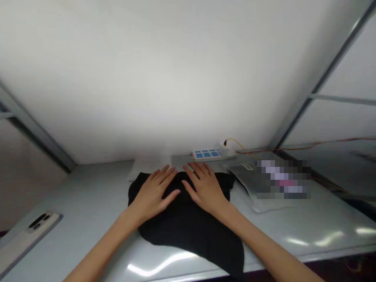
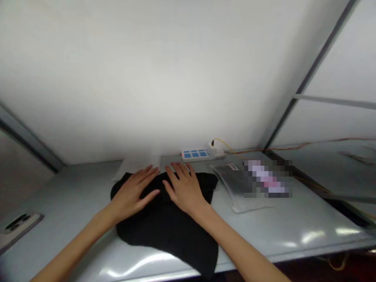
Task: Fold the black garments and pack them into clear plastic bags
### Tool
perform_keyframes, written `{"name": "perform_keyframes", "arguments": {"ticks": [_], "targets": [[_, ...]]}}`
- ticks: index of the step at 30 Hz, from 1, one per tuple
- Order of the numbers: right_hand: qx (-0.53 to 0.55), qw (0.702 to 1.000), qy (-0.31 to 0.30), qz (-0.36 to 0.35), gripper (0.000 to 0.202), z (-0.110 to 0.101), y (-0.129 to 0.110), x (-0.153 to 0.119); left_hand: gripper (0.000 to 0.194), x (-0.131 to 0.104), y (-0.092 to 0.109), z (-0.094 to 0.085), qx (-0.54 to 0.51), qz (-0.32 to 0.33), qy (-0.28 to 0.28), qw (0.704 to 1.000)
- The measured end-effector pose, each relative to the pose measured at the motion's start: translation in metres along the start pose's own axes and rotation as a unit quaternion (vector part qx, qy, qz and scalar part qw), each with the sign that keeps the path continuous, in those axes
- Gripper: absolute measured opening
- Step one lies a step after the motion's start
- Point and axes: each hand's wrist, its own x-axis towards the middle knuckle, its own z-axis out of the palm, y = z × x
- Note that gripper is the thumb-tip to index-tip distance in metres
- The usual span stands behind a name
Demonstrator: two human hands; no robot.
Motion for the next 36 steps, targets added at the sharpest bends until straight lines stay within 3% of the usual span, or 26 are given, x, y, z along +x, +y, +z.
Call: {"name": "perform_keyframes", "arguments": {"ticks": [3, 8, 10, 14, 18, 21, 25, 28, 31, 34, 36], "targets": [[0.010, 0.995, -0.100, 0.017, 0.050, 0.011, 0.011, -0.020, 0.078, -0.008, 0.018, 0.022, -0.029, 0.041, -0.077, 0.996], [0.072, 0.981, -0.178, -0.043, 0.049, 0.008, 0.058, -0.025, 0.076, -0.017, 0.017, 0.038, -0.030, 0.033, -0.107, 0.993], [0.066, 0.985, -0.157, -0.040, 0.045, -0.001, 0.075, -0.025, 0.074, -0.017, 0.016, 0.036, -0.031, 0.028, -0.113, 0.993], [-0.033, 0.990, -0.109, 0.079, 0.050, -0.013, 0.096, -0.034, 0.070, -0.016, 0.019, 0.028, -0.025, 0.032, -0.099, 0.994], [-0.079, 0.980, -0.143, 0.110, 0.051, -0.016, 0.099, -0.040, 0.059, -0.017, 0.030, 0.018, -0.065, 0.136, -0.046, 0.987], [-0.079, 0.978, -0.143, 0.128, 0.041, -0.018, 0.099, -0.040, 0.063, -0.018, 0.044, 0.016, -0.093, 0.162, -0.054, 0.981], [-0.022, 0.982, -0.123, 0.141, 0.023, -0.025, 0.104, -0.036, 0.063, -0.019, 0.055, 0.023, -0.079, 0.147, -0.096, 0.981], [0.046, 0.981, -0.107, 0.153, 0.022, -0.030, 0.104, -0.032, 0.062, -0.019, 0.056, 0.028, -0.089, 0.139, -0.093, 0.982], [0.115, 0.973, -0.050, 0.192, 0.023, -0.033, 0.102, -0.029, 0.064, -0.018, 0.055, 0.028, -0.097, 0.128, -0.087, 0.983], [0.203, 0.950, -0.007, 0.236, 0.027, -0.033, 0.103, -0.027, 0.064, -0.017, 0.056, 0.027, -0.098, 0.123, -0.086, 0.984], [0.289, 0.920, -0.006, 0.264, 0.028, -0.033, 0.105, -0.026, 0.063, -0.017, 0.057, 0.028, -0.095, 0.120, -0.079, 0.985]]}}
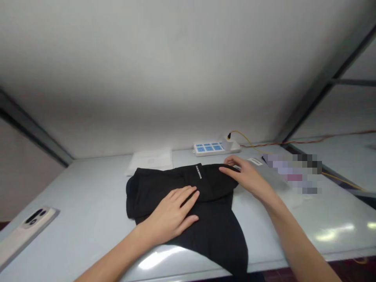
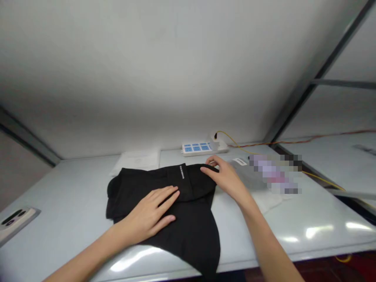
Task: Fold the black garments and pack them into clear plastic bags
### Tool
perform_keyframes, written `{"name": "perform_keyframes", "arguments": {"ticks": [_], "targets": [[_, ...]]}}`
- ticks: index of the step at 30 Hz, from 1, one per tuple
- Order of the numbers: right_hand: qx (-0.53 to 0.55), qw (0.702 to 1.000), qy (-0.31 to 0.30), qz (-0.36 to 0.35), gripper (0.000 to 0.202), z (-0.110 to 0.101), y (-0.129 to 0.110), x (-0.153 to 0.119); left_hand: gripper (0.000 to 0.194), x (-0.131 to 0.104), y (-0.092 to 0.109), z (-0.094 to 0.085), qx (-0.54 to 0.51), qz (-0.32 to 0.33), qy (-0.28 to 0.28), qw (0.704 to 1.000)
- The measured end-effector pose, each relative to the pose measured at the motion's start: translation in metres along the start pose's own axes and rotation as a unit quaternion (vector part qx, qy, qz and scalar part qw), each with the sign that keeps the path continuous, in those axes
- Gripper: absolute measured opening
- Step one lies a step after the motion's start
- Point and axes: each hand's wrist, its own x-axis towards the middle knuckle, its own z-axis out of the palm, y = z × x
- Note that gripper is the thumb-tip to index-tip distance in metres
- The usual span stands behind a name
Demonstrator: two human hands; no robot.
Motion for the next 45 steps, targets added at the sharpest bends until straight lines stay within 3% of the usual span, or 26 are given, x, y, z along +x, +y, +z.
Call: {"name": "perform_keyframes", "arguments": {"ticks": [5, 7, 10, 12, 15, 17, 18, 20, 24, 30, 32, 35, 37, 39, 41, 42, 45], "targets": [[0.227, 0.966, -0.038, 0.116, 0.043, -0.003, -0.012, 0.000, 0.065, 0.001, -0.001, 0.005, -0.014, -0.036, 0.011, 0.999], [0.306, 0.944, -0.054, 0.110, 0.049, 0.000, -0.025, -0.003, 0.065, 0.001, 0.000, 0.006, -0.045, -0.050, 0.009, 0.998], [0.403, 0.909, -0.104, 0.032, 0.048, 0.010, -0.040, -0.008, 0.070, 0.000, 0.002, 0.005, -0.163, -0.103, 0.046, 0.980], [0.408, 0.907, -0.103, -0.024, 0.041, 0.023, -0.042, -0.010, 0.073, 0.000, 0.001, 0.003, -0.305, -0.159, 0.103, 0.933], [0.286, 0.956, -0.050, -0.044, 0.029, 0.044, -0.032, -0.012, 0.071, 0.003, -0.006, -0.001, -0.521, -0.237, 0.208, 0.793], [0.211, 0.977, -0.020, -0.034, 0.029, 0.057, -0.023, -0.014, 0.078, 0.006, -0.012, -0.002, -0.606, -0.268, 0.237, 0.710], [0.201, 0.979, -0.006, -0.030, 0.031, 0.061, -0.020, -0.015, 0.083, 0.007, -0.015, -0.002, -0.629, -0.278, 0.236, 0.687], [0.233, 0.972, 0.001, -0.028, 0.033, 0.066, -0.019, -0.018, 0.087, 0.008, -0.019, -0.002, -0.646, -0.285, 0.229, 0.670], [0.362, 0.927, -0.092, -0.039, 0.026, 0.066, -0.031, -0.021, 0.078, 0.009, -0.020, -0.002, -0.623, -0.286, 0.221, 0.694], [0.459, 0.866, -0.192, -0.056, 0.021, 0.067, -0.053, -0.023, 0.082, 0.023, -0.018, -0.007, -0.485, -0.319, 0.180, 0.794], [0.468, 0.859, -0.197, -0.068, 0.020, 0.069, -0.053, -0.024, 0.071, 0.027, -0.019, -0.008, -0.452, -0.309, 0.170, 0.819], [0.458, 0.879, -0.102, -0.079, 0.021, 0.072, -0.048, -0.022, 0.043, 0.029, -0.022, -0.010, -0.447, -0.302, 0.185, 0.822], [0.417, 0.906, 0.003, -0.072, 0.021, 0.074, -0.042, -0.019, 0.039, 0.029, -0.026, -0.013, -0.451, -0.311, 0.219, 0.808], [0.353, 0.933, 0.053, -0.053, 0.023, 0.075, -0.037, -0.018, 0.038, 0.025, -0.029, -0.019, -0.429, -0.323, 0.264, 0.801], [0.281, 0.958, 0.013, -0.053, 0.031, 0.074, -0.035, -0.019, 0.033, 0.019, -0.032, -0.023, -0.350, -0.341, 0.288, 0.824], [0.241, 0.968, -0.031, -0.070, 0.036, 0.073, -0.035, -0.021, 0.030, 0.015, -0.033, -0.025, -0.284, -0.345, 0.282, 0.849], [0.110, 0.965, -0.188, -0.144, 0.055, 0.072, -0.039, -0.029, 0.027, 0.004, -0.033, -0.021, -0.050, -0.313, 0.191, 0.929]]}}
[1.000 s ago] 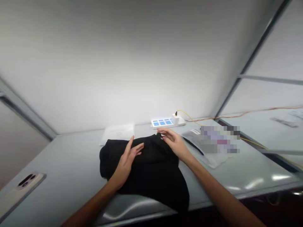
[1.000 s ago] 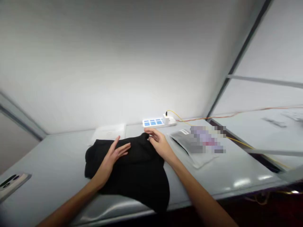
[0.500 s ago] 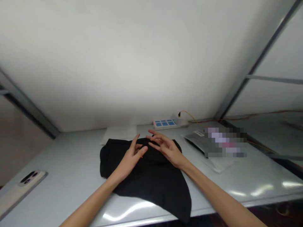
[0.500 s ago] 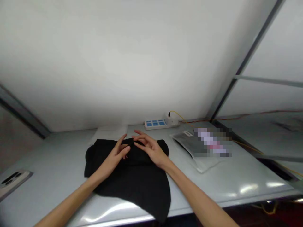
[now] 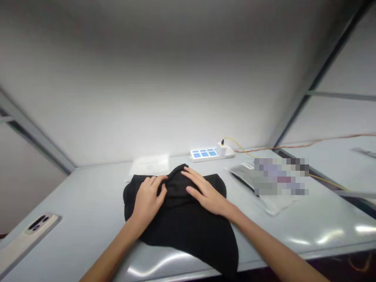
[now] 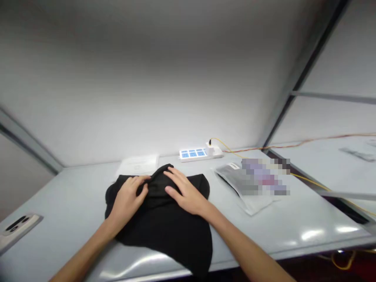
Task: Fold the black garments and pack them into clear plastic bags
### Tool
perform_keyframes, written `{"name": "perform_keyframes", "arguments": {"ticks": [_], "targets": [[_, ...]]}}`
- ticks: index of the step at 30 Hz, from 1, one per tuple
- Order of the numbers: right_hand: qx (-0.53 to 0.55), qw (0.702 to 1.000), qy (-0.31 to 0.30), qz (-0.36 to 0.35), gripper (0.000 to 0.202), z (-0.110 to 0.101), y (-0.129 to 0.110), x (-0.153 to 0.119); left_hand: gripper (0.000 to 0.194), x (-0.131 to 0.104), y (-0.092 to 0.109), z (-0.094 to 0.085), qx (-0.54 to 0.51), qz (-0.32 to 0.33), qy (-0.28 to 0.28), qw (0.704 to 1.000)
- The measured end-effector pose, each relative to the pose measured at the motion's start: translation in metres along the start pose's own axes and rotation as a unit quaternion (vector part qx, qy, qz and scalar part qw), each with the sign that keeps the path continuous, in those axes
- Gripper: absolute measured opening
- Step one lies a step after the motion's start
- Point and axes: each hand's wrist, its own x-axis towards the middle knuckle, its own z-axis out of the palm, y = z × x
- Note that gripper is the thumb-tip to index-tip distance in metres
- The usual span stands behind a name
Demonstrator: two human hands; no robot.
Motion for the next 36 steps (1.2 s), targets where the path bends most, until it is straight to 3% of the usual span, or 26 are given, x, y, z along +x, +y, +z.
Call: {"name": "perform_keyframes", "arguments": {"ticks": [2, 5, 9, 12, 15, 21, 25, 28, 30, 32, 34, 36], "targets": [[-0.053, 0.996, -0.068, 0.005, 0.076, 0.003, -0.003, -0.003, 0.030, -0.006, -0.004, 0.005, 0.105, 0.056, -0.028, 0.993], [-0.096, 0.993, -0.050, 0.051, 0.099, 0.006, -0.002, -0.004, 0.041, -0.011, -0.008, 0.013, 0.163, 0.110, -0.010, 0.981], [-0.168, 0.983, 0.001, 0.078, 0.109, 0.004, 0.002, -0.002, 0.057, -0.016, -0.004, 0.018, 0.189, 0.228, 0.020, 0.955], [-0.203, 0.977, -0.017, 0.059, 0.093, 0.004, 0.001, -0.003, 0.048, -0.025, 0.009, 0.018, 0.233, 0.255, 0.036, 0.938], [-0.229, 0.971, -0.001, 0.062, 0.064, 0.006, -0.001, -0.005, 0.040, -0.036, 0.028, 0.018, 0.248, 0.210, 0.055, 0.944], [-0.206, 0.973, 0.089, 0.045, 0.043, 0.005, -0.009, -0.004, 0.069, -0.045, 0.061, 0.025, 0.234, 0.162, 0.036, 0.958], [-0.102, 0.991, 0.082, 0.006, 0.037, 0.000, -0.016, -0.008, 0.067, -0.032, 0.053, 0.019, 0.220, 0.138, 0.018, 0.966], [-0.042, 0.987, 0.152, -0.021, 0.035, -0.003, -0.016, -0.012, 0.051, -0.028, 0.042, 0.000, 0.056, 0.131, 0.022, 0.990], [-0.033, 0.974, 0.220, -0.048, 0.037, -0.004, -0.014, -0.013, 0.039, -0.036, 0.041, -0.017, -0.080, 0.059, 0.064, 0.993], [-0.027, 0.967, 0.240, -0.081, 0.038, -0.006, -0.012, -0.013, 0.035, -0.052, 0.044, -0.031, -0.171, -0.075, 0.144, 0.972], [-0.019, 0.973, 0.205, -0.103, 0.039, -0.008, -0.014, -0.013, 0.045, -0.069, 0.046, -0.039, -0.203, -0.202, 0.230, 0.930], [-0.018, 0.983, 0.150, -0.103, 0.038, -0.008, -0.017, -0.013, 0.062, -0.080, 0.042, -0.041, -0.215, -0.275, 0.271, 0.897]]}}
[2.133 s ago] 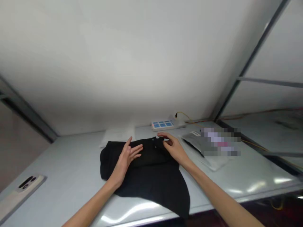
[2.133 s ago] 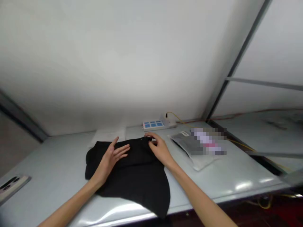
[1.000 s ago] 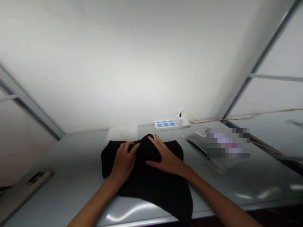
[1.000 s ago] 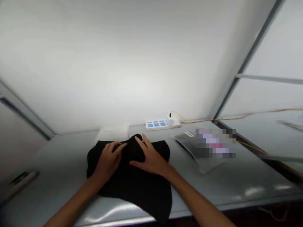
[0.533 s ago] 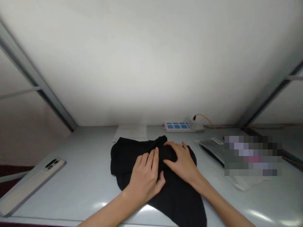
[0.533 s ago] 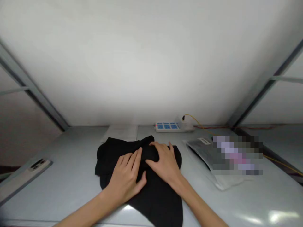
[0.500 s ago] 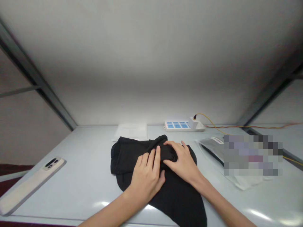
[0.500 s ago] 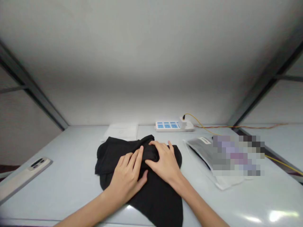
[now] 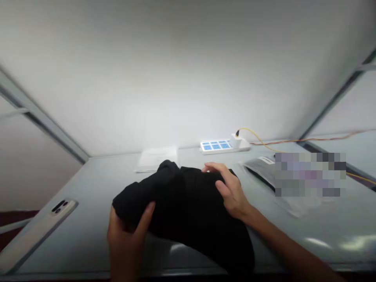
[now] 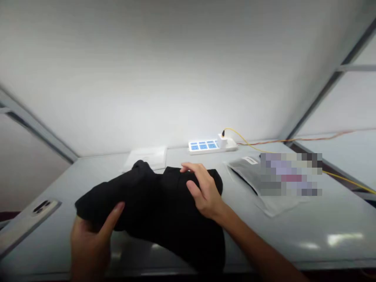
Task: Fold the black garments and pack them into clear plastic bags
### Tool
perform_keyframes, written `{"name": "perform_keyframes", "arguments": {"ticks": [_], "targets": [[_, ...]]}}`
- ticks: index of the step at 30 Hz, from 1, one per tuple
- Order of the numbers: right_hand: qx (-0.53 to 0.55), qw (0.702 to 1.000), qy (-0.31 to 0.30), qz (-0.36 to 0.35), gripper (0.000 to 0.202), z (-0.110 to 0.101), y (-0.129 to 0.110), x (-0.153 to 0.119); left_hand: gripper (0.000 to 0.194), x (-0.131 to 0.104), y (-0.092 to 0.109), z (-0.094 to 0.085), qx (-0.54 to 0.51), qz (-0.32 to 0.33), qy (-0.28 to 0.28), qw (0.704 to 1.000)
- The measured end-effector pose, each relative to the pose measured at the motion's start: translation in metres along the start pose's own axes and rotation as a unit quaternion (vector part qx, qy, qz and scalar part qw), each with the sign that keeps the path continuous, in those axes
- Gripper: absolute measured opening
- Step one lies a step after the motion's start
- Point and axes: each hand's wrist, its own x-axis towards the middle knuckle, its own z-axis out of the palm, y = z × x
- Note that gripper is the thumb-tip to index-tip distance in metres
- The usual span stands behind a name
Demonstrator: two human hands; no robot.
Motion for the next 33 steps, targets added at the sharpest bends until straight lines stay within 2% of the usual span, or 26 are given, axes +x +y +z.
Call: {"name": "perform_keyframes", "arguments": {"ticks": [2, 4, 6, 9, 11, 14, 17, 20, 23, 26, 28, 31, 33], "targets": [[-0.009, 0.998, -0.056, 0.020, 0.038, 0.002, -0.004, 0.001, 0.076, 0.003, -0.010, -0.002, 0.021, -0.052, -0.026, 0.998], [-0.028, 0.993, -0.103, 0.040, 0.039, 0.005, -0.007, 0.001, 0.079, 0.011, -0.020, 0.000, 0.106, -0.072, -0.089, 0.988], [-0.055, 0.987, -0.142, 0.048, 0.041, 0.009, -0.007, 0.000, 0.075, 0.019, -0.027, 0.003, 0.241, -0.037, -0.112, 0.963], [-0.095, 0.980, -0.172, 0.043, 0.044, 0.013, -0.004, 0.000, 0.076, 0.022, -0.031, 0.007, 0.365, 0.040, -0.075, 0.927], [-0.115, 0.976, -0.180, 0.036, 0.044, 0.013, -0.001, 0.000, 0.074, 0.019, -0.031, 0.008, 0.375, 0.051, -0.077, 0.922], [-0.140, 0.972, -0.186, 0.024, 0.042, 0.013, 0.002, -0.002, 0.067, 0.016, -0.029, 0.007, 0.385, 0.028, -0.120, 0.915], [-0.158, 0.971, -0.181, 0.010, 0.037, 0.013, 0.001, -0.001, 0.074, 0.022, -0.028, 0.002, 0.411, -0.018, -0.135, 0.901], [-0.172, 0.971, -0.166, -0.007, 0.029, 0.020, 0.002, 0.014, 0.084, 0.033, -0.028, -0.008, 0.430, -0.029, -0.130, 0.893], [-0.207, 0.956, -0.205, -0.044, 0.027, 0.042, 0.007, 0.049, 0.083, 0.040, -0.026, -0.018, 0.429, -0.002, -0.139, 0.893], [-0.256, 0.926, -0.272, -0.063, 0.023, 0.077, 0.018, 0.089, 0.063, 0.038, -0.019, -0.022, 0.413, 0.023, -0.153, 0.898], [-0.269, 0.913, -0.300, -0.057, 0.019, 0.101, 0.028, 0.108, 0.052, 0.033, -0.015, -0.022, 0.415, 0.049, -0.142, 0.897], [-0.262, 0.910, -0.317, -0.051, 0.015, 0.126, 0.044, 0.117, 0.040, 0.025, -0.015, -0.020, 0.424, 0.092, -0.125, 0.892], [-0.251, 0.913, -0.319, -0.046, 0.014, 0.132, 0.053, 0.115, 0.035, 0.023, -0.018, -0.020, 0.411, 0.077, -0.154, 0.895]]}}
